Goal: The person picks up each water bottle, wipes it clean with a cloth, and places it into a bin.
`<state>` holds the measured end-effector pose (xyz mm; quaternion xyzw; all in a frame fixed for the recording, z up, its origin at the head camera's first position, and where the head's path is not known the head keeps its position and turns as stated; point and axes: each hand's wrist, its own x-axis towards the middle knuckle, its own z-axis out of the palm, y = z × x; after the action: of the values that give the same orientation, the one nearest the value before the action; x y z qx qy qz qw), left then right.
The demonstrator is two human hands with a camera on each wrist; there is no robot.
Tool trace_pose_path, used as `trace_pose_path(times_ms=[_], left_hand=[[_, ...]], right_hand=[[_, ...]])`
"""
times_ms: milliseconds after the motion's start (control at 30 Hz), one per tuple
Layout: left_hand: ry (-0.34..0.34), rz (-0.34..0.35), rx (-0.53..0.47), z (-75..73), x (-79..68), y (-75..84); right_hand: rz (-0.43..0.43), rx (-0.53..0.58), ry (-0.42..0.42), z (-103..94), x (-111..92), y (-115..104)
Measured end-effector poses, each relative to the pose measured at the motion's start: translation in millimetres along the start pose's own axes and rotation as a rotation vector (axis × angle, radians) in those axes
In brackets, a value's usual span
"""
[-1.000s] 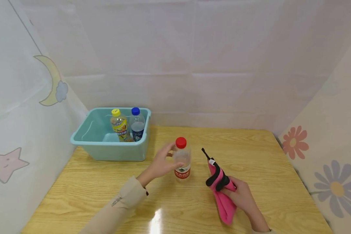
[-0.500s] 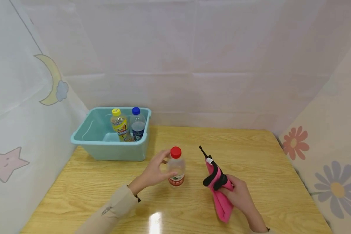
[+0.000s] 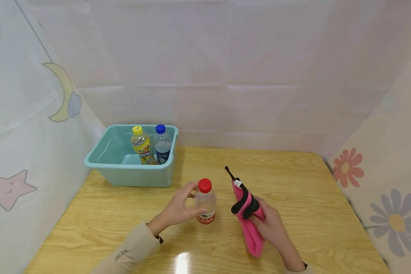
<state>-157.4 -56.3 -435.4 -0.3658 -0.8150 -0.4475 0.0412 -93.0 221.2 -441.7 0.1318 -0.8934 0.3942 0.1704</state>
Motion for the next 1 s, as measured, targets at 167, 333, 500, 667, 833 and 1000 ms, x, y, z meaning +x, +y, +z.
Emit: trace_pose_path(times_ms=[167, 333, 500, 667, 833, 1000], left_hand=[[0.0, 0.003, 0.0, 0.5, -0.4, 3.0], [0.007, 0.007, -0.011, 2.0, -1.4, 4.5], [0.008, -0.029, -0.049, 3.5, -2.9, 3.5], [0.01, -0.053, -0.072, 2.5, -4.0, 3.3], [0.007, -0.058, -0.075, 2.4, -3.4, 3.8], [0.011, -0.038, -0.072, 3.3, -2.4, 3.8]], right_hand=[[-0.03, 0.022, -0.012, 5.9, 2, -4], [-0.038, 0.035, 0.008, 12.3, 5, -6], [-0.034, 0.078, 0.039, 17.0, 10, -11], [-0.08, 0.129, 0.028, 21.4, 17, -21], [-0.162, 0.064, 0.021, 25.1, 23, -28], [-0.167, 0.002, -0.04, 27.7, 28, -35]])
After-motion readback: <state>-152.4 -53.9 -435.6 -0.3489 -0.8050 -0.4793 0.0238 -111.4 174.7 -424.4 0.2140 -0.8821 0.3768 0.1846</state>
